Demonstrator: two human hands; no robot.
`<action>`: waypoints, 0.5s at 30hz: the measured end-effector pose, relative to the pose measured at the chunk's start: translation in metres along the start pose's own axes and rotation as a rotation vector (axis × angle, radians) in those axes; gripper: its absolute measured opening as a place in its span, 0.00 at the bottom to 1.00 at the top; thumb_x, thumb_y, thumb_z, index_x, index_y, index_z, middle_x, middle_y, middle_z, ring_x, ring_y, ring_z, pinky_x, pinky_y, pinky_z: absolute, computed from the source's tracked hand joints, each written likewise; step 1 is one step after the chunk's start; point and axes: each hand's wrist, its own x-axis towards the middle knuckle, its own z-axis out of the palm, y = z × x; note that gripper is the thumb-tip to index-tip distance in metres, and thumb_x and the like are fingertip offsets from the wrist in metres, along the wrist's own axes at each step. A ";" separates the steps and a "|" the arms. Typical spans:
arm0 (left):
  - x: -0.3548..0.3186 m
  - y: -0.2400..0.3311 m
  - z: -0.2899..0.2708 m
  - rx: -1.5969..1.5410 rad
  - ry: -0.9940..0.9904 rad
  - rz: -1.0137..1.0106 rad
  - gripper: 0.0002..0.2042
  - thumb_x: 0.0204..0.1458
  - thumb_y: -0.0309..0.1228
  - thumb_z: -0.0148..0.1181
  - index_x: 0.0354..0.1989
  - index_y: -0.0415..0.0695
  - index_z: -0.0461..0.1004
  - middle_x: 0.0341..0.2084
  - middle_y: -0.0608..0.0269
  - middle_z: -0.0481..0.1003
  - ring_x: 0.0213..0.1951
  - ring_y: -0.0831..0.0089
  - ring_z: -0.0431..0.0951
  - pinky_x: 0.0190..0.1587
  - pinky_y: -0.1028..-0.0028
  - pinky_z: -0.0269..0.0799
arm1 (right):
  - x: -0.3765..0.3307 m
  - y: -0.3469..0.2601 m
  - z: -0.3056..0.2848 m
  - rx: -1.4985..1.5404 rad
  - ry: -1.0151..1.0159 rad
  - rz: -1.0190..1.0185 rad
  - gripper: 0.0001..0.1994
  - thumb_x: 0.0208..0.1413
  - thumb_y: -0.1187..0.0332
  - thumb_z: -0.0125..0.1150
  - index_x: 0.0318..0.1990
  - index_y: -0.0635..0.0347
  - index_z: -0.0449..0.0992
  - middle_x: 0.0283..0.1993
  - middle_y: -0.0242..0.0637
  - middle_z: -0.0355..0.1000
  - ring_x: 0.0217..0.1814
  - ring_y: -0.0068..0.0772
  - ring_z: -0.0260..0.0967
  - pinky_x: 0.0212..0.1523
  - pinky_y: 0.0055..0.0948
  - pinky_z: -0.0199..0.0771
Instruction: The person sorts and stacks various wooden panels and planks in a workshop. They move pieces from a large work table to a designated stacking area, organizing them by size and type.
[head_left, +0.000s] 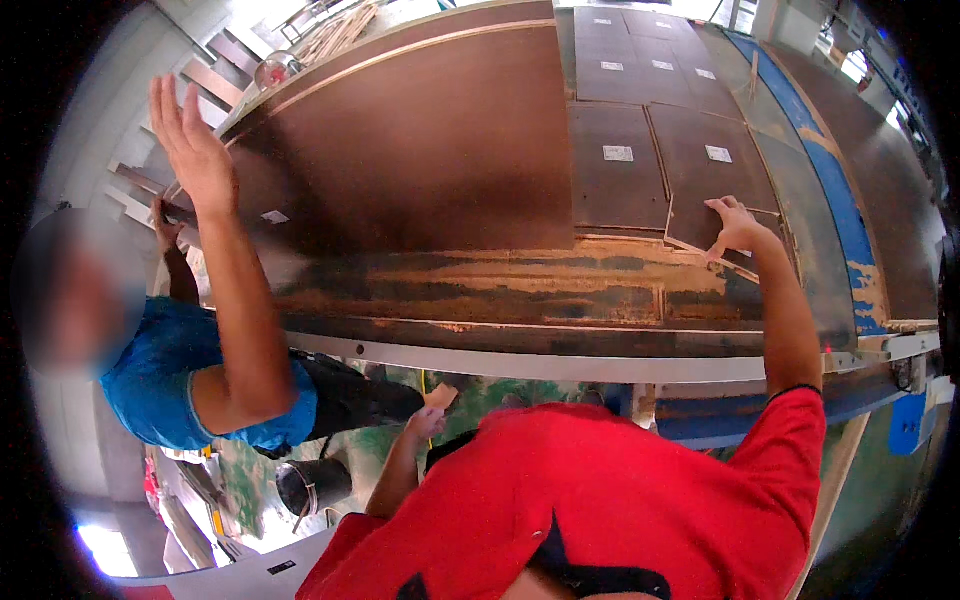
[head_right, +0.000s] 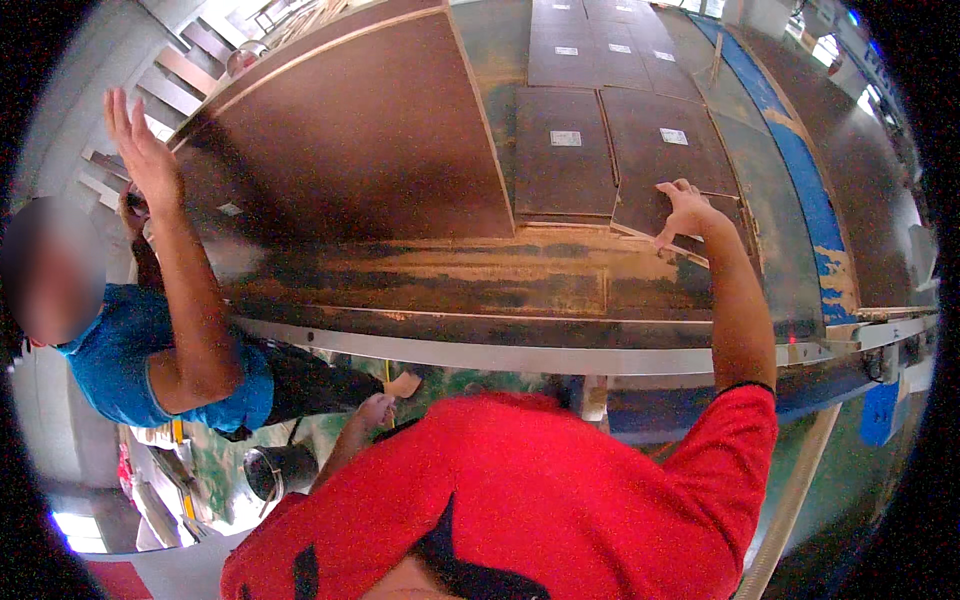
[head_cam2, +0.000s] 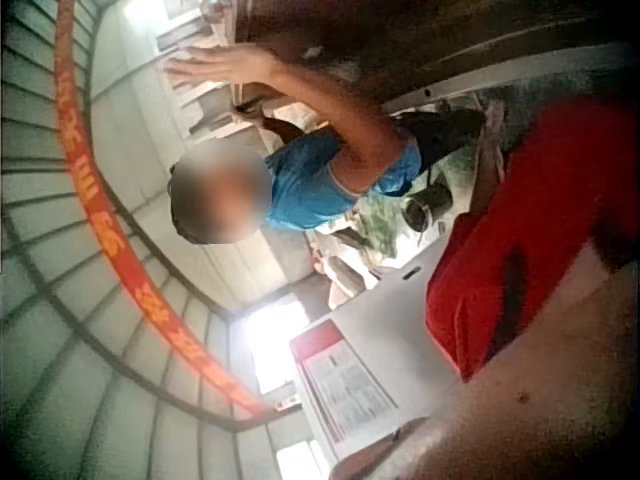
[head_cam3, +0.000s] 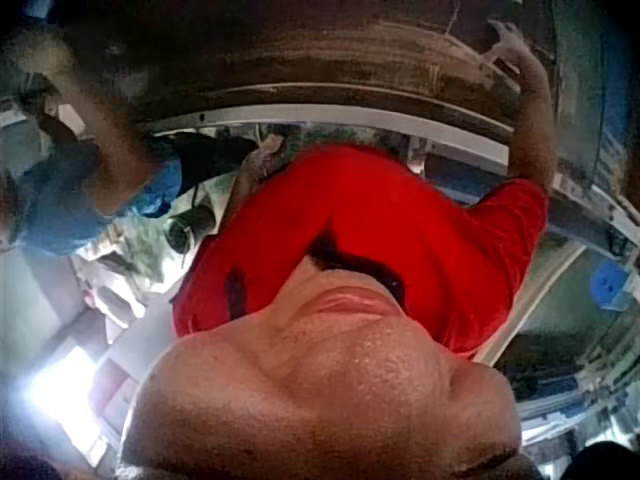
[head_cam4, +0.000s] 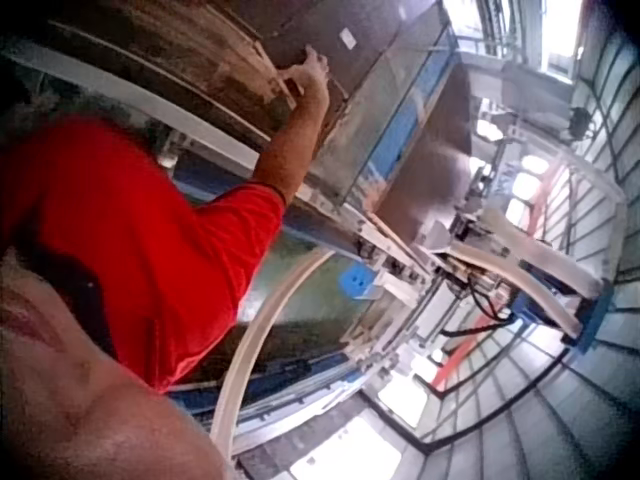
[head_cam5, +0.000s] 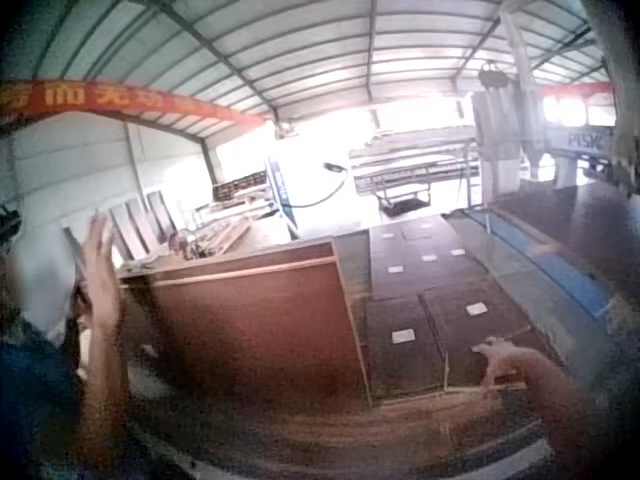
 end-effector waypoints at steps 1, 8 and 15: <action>-0.004 -0.009 -0.002 0.006 0.025 -0.009 0.10 0.56 0.39 0.57 0.33 0.45 0.70 0.23 0.70 0.69 0.22 0.79 0.70 0.23 0.77 0.66 | 0.000 -0.002 0.002 0.027 0.001 -0.001 0.57 0.15 0.58 0.82 0.64 0.50 0.59 0.65 0.48 0.53 0.69 0.56 0.47 0.68 0.47 0.49; 0.003 -0.046 -0.021 0.168 0.178 -0.021 0.10 0.55 0.38 0.57 0.38 0.44 0.72 0.26 0.68 0.72 0.24 0.78 0.71 0.24 0.77 0.67 | 0.008 -0.005 0.006 -0.119 0.015 -0.011 0.56 0.15 0.54 0.81 0.62 0.52 0.60 0.61 0.45 0.58 0.66 0.55 0.51 0.65 0.49 0.53; -0.024 -0.005 0.006 0.051 0.012 -0.005 0.12 0.56 0.40 0.54 0.37 0.43 0.72 0.26 0.67 0.72 0.27 0.75 0.72 0.28 0.74 0.69 | -0.011 -0.002 -0.007 -0.201 0.075 -0.159 0.56 0.15 0.52 0.81 0.61 0.54 0.60 0.59 0.48 0.59 0.66 0.57 0.51 0.64 0.51 0.54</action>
